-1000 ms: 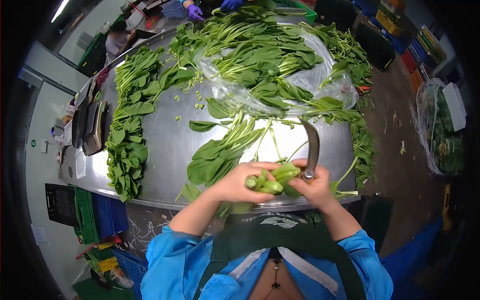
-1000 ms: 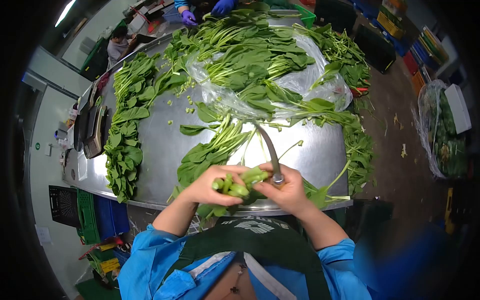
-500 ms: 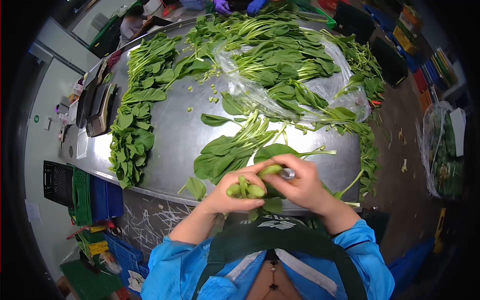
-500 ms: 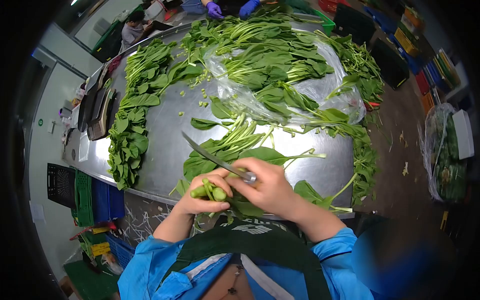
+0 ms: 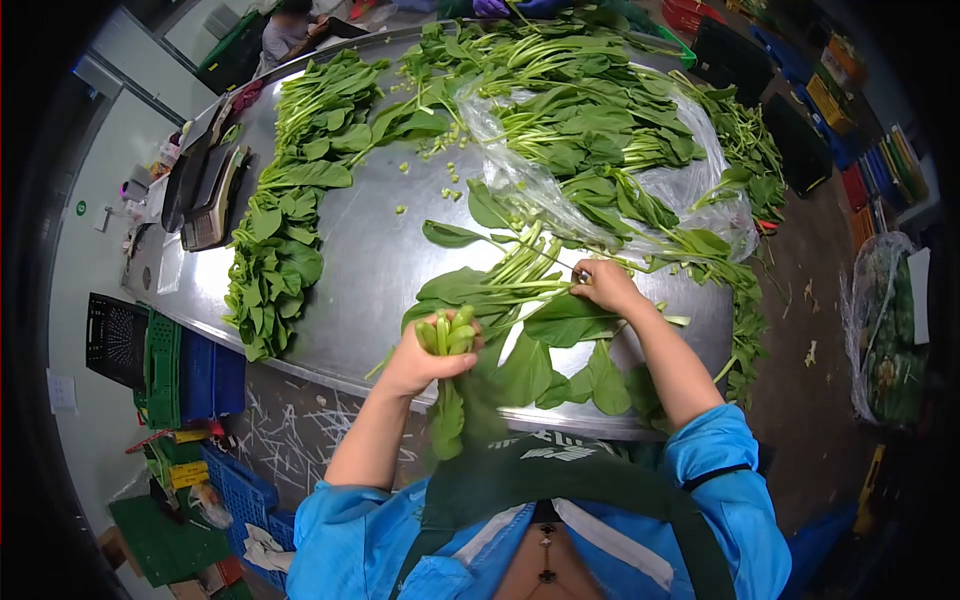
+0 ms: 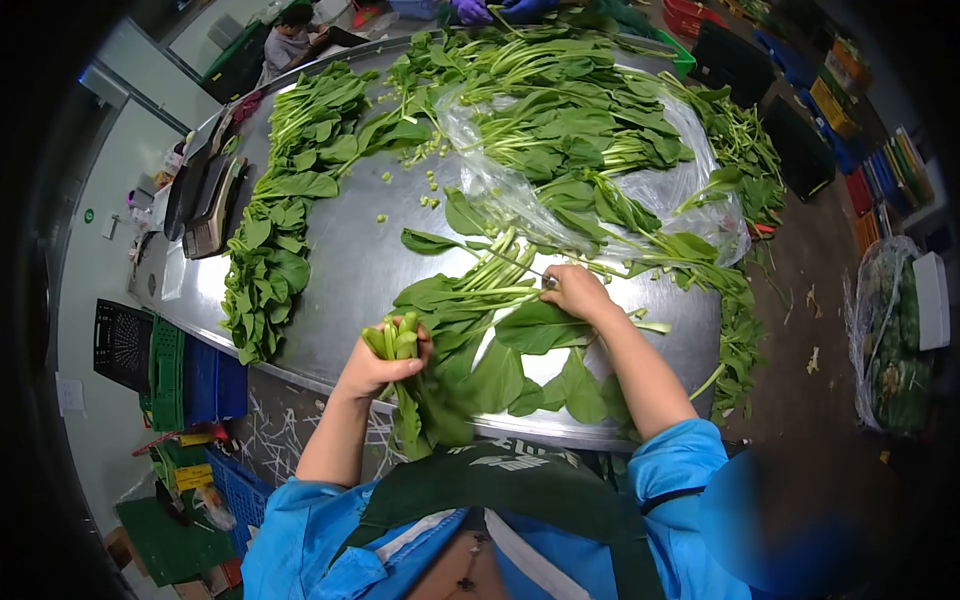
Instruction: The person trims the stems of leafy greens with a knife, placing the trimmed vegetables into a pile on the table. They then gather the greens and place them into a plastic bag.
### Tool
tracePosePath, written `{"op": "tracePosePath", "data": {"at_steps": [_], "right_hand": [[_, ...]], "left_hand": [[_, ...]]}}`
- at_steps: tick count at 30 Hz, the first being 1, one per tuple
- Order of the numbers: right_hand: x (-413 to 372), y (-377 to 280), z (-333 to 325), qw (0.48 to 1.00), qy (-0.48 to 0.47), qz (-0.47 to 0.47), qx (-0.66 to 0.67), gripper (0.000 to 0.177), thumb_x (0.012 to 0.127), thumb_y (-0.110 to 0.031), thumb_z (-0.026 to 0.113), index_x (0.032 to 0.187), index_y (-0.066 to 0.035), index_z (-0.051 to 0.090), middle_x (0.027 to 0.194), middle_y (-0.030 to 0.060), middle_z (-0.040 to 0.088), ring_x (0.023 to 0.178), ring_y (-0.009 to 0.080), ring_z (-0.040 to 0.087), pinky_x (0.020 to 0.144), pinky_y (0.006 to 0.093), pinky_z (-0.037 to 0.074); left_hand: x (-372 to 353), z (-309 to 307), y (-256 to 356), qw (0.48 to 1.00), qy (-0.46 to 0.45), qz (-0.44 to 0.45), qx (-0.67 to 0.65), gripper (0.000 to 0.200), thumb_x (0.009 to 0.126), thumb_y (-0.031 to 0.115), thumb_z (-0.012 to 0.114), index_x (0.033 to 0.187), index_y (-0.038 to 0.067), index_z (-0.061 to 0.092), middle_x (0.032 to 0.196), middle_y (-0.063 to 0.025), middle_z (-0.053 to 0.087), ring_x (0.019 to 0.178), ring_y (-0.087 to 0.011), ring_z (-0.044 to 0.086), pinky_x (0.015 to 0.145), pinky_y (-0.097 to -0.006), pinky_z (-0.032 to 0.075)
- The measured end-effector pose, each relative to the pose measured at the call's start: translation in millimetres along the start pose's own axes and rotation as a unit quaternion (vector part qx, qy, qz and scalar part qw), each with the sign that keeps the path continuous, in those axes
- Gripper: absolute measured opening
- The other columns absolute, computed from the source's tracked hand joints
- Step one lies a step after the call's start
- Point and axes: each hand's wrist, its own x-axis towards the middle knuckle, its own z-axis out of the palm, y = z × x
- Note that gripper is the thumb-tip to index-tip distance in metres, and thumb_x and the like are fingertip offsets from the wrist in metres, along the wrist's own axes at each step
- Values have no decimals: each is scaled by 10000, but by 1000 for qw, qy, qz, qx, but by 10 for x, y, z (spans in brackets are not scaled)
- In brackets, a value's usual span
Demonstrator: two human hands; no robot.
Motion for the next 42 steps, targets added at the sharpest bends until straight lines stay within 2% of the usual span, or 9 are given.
{"op": "tracePosePath", "data": {"at_steps": [4,7,11,14,23,26,30,36,42], "right_hand": [[-502,-467,-294,971,89,-82,206,259,725,-195,704,898,-25,612,729,68,624,657,178,581,621,299,445],[-1000,-966,-597,928,66,-30,367,240,728,-129,714,899,-8,598,762,56,625,656,102,561,594,243,443],[-1373,-1081,-666,927,308,-106,184,246,767,-167,671,937,-29,559,775,91,611,632,195,598,556,310,454],[-1714,-1124,-713,969,200,-98,108,217,813,-227,610,885,-33,544,733,115,573,615,276,577,538,338,448],[-1899,-1017,-635,965,240,-81,68,199,840,-239,561,814,-45,525,731,116,561,619,323,556,533,383,442],[-1947,-732,-586,974,220,35,39,176,811,-197,599,830,-29,552,753,110,580,622,291,570,546,360,451],[-1849,-1178,-583,906,245,-48,343,306,678,-46,724,948,12,591,689,35,537,590,93,474,560,236,413],[-1557,-1220,-343,816,277,-101,497,243,709,-44,699,923,7,596,675,27,509,583,82,476,527,225,378],[-1693,-995,-713,974,185,-121,42,198,701,-139,661,855,-27,608,692,106,578,591,219,587,535,320,454]], "left_hand": [[243,238,73,871,-44,226,434,338,590,145,698,896,45,593,1296,-166,414,1205,-297,390,996,-421,297],[371,527,98,824,-134,257,486,375,586,168,710,917,41,589,1292,-182,406,1202,-315,387,993,-432,293],[344,663,171,908,-140,182,351,409,578,151,741,949,49,601,1216,-178,470,1114,-313,473,931,-361,360],[327,716,281,882,-193,231,363,433,596,165,731,982,41,579,1228,-179,449,1079,-321,494,896,-354,398],[275,858,382,889,-224,205,344,440,583,172,735,976,39,590,1155,-165,482,1035,-307,508,875,-351,403],[281,700,376,886,-226,185,359,419,578,159,737,953,40,596,1146,-156,494,1038,-297,505,879,-354,395],[321,893,306,878,-259,189,356,405,579,139,743,944,40,596,1143,-152,501,1041,-293,502,881,-361,389],[279,983,313,919,-225,170,274,390,596,129,741,942,23,595,1149,-147,507,1045,-262,509,880,-348,396],[202,842,451,880,-135,139,433,373,590,137,725,921,22,596,1114,-152,529,991,-299,541,863,-369,423]]}}
